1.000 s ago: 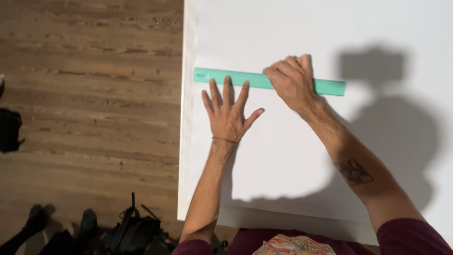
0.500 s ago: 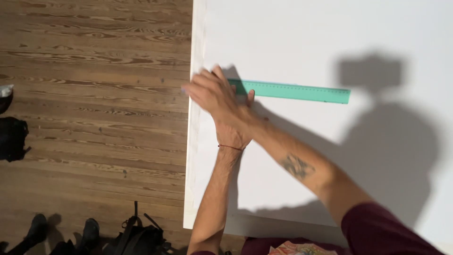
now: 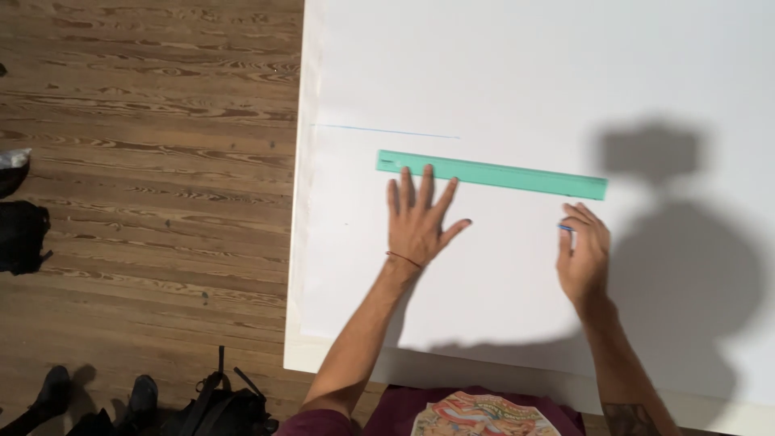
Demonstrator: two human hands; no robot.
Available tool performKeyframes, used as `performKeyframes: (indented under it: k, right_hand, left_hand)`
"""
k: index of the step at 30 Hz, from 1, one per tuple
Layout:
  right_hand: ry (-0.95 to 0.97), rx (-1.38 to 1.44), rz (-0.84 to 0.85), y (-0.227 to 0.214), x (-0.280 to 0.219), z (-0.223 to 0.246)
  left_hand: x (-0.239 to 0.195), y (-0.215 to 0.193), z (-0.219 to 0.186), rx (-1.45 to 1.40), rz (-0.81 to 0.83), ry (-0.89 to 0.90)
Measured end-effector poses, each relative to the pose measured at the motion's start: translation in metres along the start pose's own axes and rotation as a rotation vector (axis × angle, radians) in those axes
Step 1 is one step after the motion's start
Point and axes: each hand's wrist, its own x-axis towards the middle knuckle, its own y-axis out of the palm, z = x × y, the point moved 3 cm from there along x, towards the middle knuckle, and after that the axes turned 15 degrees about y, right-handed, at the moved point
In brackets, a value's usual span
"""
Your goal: Unrolling a large sheet of paper on a cutting table and drawing a straight line across it using a ruler and marker.
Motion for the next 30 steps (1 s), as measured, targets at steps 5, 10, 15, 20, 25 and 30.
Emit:
performKeyframes:
  k: [5,10,15,20,25,30]
  right_hand:
    - [0.023,-0.040,-0.118,-0.038,-0.004,-0.070]
    - [-0.018,-0.038,-0.148,-0.055,0.018,-0.104]
    - [-0.057,-0.057,-0.109,-0.054,0.039,-0.120]
    - [-0.069,-0.039,-0.117,-0.053,0.039,-0.124]
    - [-0.064,-0.034,-0.125,-0.056,0.041,-0.123]
    - [-0.054,-0.049,-0.121,-0.055,0.040,-0.123]
  left_hand:
    - [0.035,0.029,-0.065,-0.031,-0.035,0.035]
    - [0.060,0.044,-0.085,-0.037,0.040,0.021]
    - [0.067,0.048,-0.088,-0.020,0.045,-0.014]
    - [0.067,0.053,-0.089,-0.029,0.066,-0.031]
    - [0.069,0.052,-0.088,-0.059,0.132,-0.022]
    - [0.068,0.055,-0.087,-0.046,0.167,-0.032]
